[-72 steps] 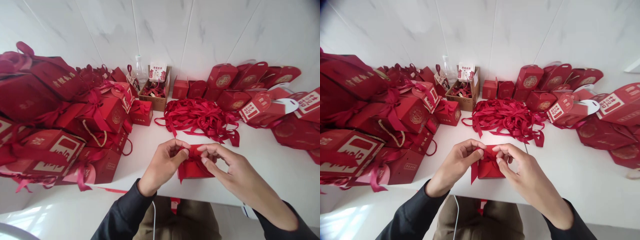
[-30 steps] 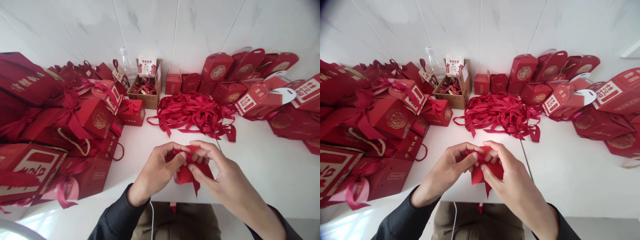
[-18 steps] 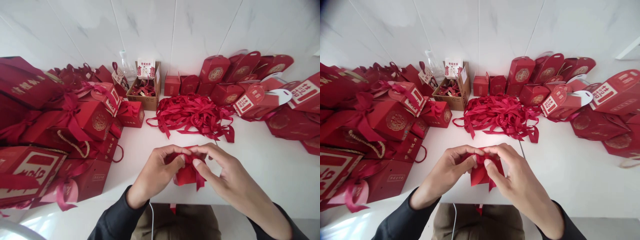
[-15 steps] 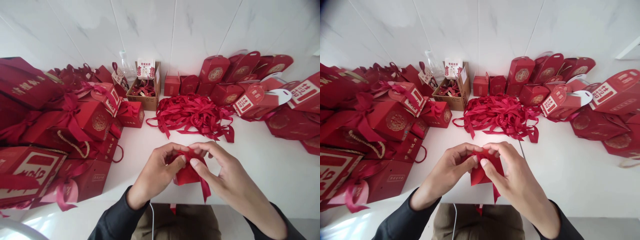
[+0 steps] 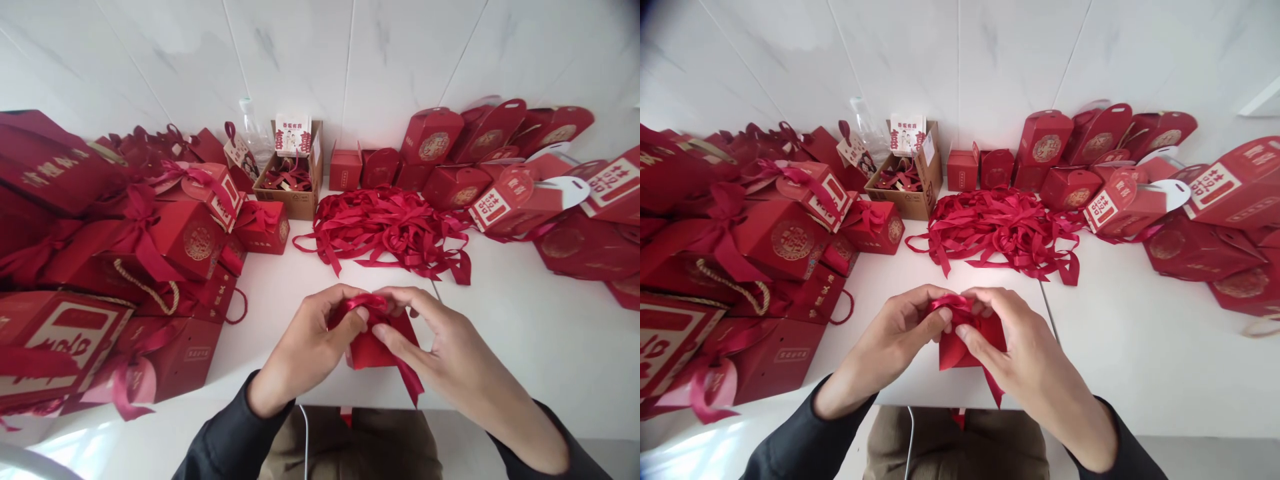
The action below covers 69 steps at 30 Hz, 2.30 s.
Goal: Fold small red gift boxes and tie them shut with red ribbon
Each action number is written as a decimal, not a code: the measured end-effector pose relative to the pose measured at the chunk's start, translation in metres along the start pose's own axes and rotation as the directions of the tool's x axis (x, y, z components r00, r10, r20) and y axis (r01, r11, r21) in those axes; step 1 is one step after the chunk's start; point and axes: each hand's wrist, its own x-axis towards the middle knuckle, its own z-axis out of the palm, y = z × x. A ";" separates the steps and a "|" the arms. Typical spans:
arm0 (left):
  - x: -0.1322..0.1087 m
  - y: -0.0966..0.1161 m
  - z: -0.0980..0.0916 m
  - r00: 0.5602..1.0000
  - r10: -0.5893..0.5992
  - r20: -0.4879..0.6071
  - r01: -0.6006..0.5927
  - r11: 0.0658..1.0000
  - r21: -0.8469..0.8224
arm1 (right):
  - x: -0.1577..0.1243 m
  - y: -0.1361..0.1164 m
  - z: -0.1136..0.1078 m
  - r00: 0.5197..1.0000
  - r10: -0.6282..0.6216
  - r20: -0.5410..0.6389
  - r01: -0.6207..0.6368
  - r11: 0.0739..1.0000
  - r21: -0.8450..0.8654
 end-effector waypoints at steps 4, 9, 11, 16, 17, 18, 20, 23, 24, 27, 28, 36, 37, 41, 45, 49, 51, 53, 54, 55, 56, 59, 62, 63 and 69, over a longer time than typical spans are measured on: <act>-0.002 0.007 -0.003 0.999 0.022 -0.029 -0.023 1.000 -0.010 | -0.001 -0.003 -0.001 0.998 0.035 0.044 -0.036 0.999 0.026; -0.007 0.008 -0.008 0.993 0.018 -0.117 -0.022 0.999 -0.037 | -0.004 -0.006 -0.004 0.990 0.133 0.040 -0.136 0.988 0.076; -0.008 0.005 -0.008 0.992 0.011 -0.125 -0.016 0.999 -0.039 | -0.003 -0.007 -0.004 0.993 0.106 0.054 -0.111 0.989 0.094; -0.005 0.005 -0.004 0.991 0.049 -0.125 -0.049 0.999 0.008 | -0.003 -0.005 -0.003 0.991 0.128 0.045 -0.132 0.985 0.113; -0.004 0.006 -0.003 0.992 0.054 -0.115 -0.053 0.999 0.012 | -0.003 -0.005 -0.003 0.992 0.118 0.039 -0.122 0.986 0.113; -0.004 0.007 -0.002 0.993 0.054 -0.104 -0.054 0.999 0.009 | -0.004 -0.004 -0.002 0.994 0.100 0.034 -0.103 0.988 0.118; -0.003 0.007 0.001 0.995 0.043 -0.094 -0.045 0.999 -0.016 | -0.004 -0.003 -0.002 0.998 0.058 0.027 -0.061 0.987 0.146; -0.002 0.004 0.005 0.995 0.032 -0.098 -0.036 0.999 -0.035 | -0.002 -0.005 -0.003 1.000 0.025 0.015 -0.027 0.986 0.163; -0.002 0.003 0.006 0.995 0.034 -0.099 -0.036 0.999 -0.024 | -0.001 -0.006 -0.003 1.000 0.015 0.008 -0.016 0.989 0.150; -0.003 0.003 0.006 0.996 0.034 -0.087 -0.034 0.999 0.009 | 0.000 -0.009 -0.005 1.000 0.007 -0.028 -0.004 0.995 0.100; -0.003 0.004 0.007 0.996 0.036 -0.083 -0.035 0.999 0.019 | 0.000 -0.010 -0.005 0.999 0.014 -0.042 -0.010 0.996 0.094; -0.004 0.011 0.009 0.990 0.112 -0.079 -0.091 0.968 0.235 | -0.002 -0.009 -0.005 0.998 -0.046 -0.032 0.049 0.994 0.096; -0.005 0.010 0.008 0.988 0.133 -0.084 -0.102 0.948 0.303 | -0.002 -0.009 -0.005 0.998 -0.044 -0.047 0.049 0.994 0.096; -0.008 0.000 0.006 0.951 0.274 -0.144 -0.126 0.768 0.628 | 0.000 -0.007 -0.005 0.996 0.002 -0.094 0.008 0.995 0.100; -0.013 -0.002 0.010 0.899 0.418 -0.127 -0.190 0.636 0.748 | 0.001 -0.002 -0.004 0.998 -0.002 -0.063 0.009 0.992 0.124; -0.014 0.006 0.017 0.914 0.399 -0.077 -0.206 0.620 0.757 | -0.001 0.000 -0.005 0.999 0.000 -0.051 0.008 0.990 0.141; -0.012 0.007 0.019 0.932 0.353 -0.083 -0.176 0.639 0.749 | -0.002 -0.001 -0.006 0.998 0.019 -0.062 -0.009 0.988 0.156; -0.010 0.006 0.019 0.937 0.327 -0.127 -0.145 0.690 0.709 | -0.002 0.000 -0.008 0.996 0.031 -0.079 -0.017 0.986 0.164; -0.008 0.004 0.018 0.935 0.319 -0.153 -0.134 0.721 0.680 | -0.003 0.000 -0.009 0.996 0.032 -0.087 -0.018 0.987 0.158; -0.007 0.003 0.017 0.933 0.313 -0.177 -0.129 0.751 0.648 | -0.003 0.000 -0.010 0.995 0.027 -0.095 -0.013 0.989 0.145; -0.006 0.001 0.017 0.931 0.308 -0.197 -0.127 0.778 0.616 | -0.003 0.001 -0.012 0.995 0.015 -0.101 -0.001 0.992 0.129; -0.005 -0.002 0.015 0.933 0.280 -0.226 -0.123 0.838 0.532 | -0.004 0.003 -0.015 0.992 -0.004 -0.127 0.017 0.995 0.099; -0.006 -0.004 0.013 0.927 0.274 -0.254 -0.123 0.865 0.486 | -0.006 0.003 -0.018 0.990 0.028 -0.140 -0.013 0.994 0.110; -0.006 -0.005 0.013 0.919 0.288 -0.271 -0.124 0.860 0.495 | -0.006 0.003 -0.018 0.989 0.049 -0.136 -0.033 0.992 0.120; -0.010 -0.004 0.014 0.884 0.360 -0.297 -0.106 0.774 0.624 | -0.006 0.000 -0.018 0.990 0.130 -0.049 -0.121 0.982 0.146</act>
